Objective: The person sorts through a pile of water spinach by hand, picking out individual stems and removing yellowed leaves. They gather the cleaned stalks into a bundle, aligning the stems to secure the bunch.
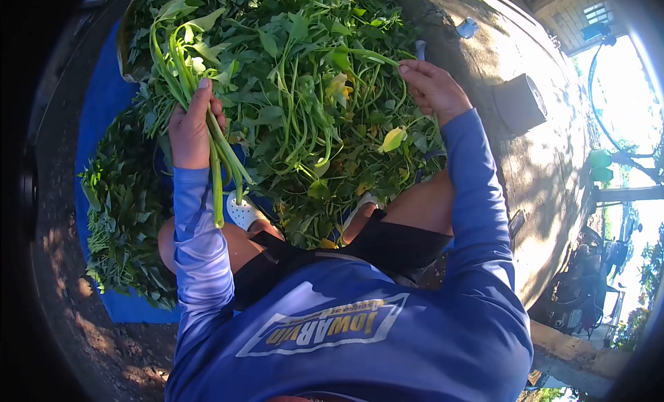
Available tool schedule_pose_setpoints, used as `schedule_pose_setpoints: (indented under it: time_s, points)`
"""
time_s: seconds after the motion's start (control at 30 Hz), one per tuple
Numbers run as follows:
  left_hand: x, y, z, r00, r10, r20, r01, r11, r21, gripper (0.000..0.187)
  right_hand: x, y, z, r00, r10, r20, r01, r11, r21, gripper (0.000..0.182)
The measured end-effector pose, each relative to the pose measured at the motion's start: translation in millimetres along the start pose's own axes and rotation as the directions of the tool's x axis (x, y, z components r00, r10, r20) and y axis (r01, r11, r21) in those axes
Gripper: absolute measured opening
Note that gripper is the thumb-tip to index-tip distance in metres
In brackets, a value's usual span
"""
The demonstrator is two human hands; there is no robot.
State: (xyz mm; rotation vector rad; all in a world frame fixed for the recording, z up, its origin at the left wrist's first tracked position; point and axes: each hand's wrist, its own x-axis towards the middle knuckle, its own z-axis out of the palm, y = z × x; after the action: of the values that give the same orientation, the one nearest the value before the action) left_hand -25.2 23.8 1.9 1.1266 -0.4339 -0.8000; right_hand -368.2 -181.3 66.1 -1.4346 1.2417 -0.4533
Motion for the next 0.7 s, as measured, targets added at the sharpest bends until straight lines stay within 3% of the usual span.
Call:
schedule_pose_setpoints:
  time_s: [0.13, 0.27, 0.37, 0.4, 0.53, 0.63, 0.7]
  points:
    - [0.7, -8.0, -0.3, 1.000, -0.006, 0.000, 0.006, 1.000, 0.005, 0.030, -21.1, 15.6, 13.5, 0.976, -0.160, -0.149, 0.194, 0.947, 0.255, 0.031]
    - [-4.1, -11.6, 5.1, 0.999, -0.028, 0.030, 0.027, 0.999, 0.041, 0.030, -13.0, 47.6, 21.7, 0.985, -0.130, -0.113, 0.152, 0.962, 0.225, 0.033]
    - [-1.5, -21.8, 7.7, 0.998, -0.024, 0.057, 0.021, 0.999, 0.048, 0.031, -17.4, 52.2, 30.2, 0.987, -0.135, -0.087, 0.159, 0.907, 0.389, 0.034]
    - [-2.4, -25.0, 8.4, 0.997, -0.028, 0.070, 0.025, 0.998, 0.053, 0.032, -23.8, 50.8, 33.8, 0.994, -0.062, -0.095, 0.098, 0.893, 0.440, 0.036]
    - [-10.8, -27.9, 19.1, 0.995, -0.056, 0.087, 0.053, 0.998, 0.039, 0.031, -25.6, 67.0, 54.7, 1.000, -0.016, -0.010, 0.018, 0.812, 0.583, 0.035]
    - [-15.9, -29.0, 23.6, 0.993, -0.073, 0.092, 0.068, 0.996, 0.060, 0.031, -26.6, 77.4, 69.6, 0.998, -0.061, 0.009, 0.041, 0.768, 0.640, 0.030]
    - [-15.1, -34.0, 22.7, 0.991, -0.064, 0.114, 0.057, 0.996, 0.061, 0.031, -26.4, 81.6, 83.2, 0.994, -0.087, -0.064, 0.108, 0.782, 0.614, 0.027]
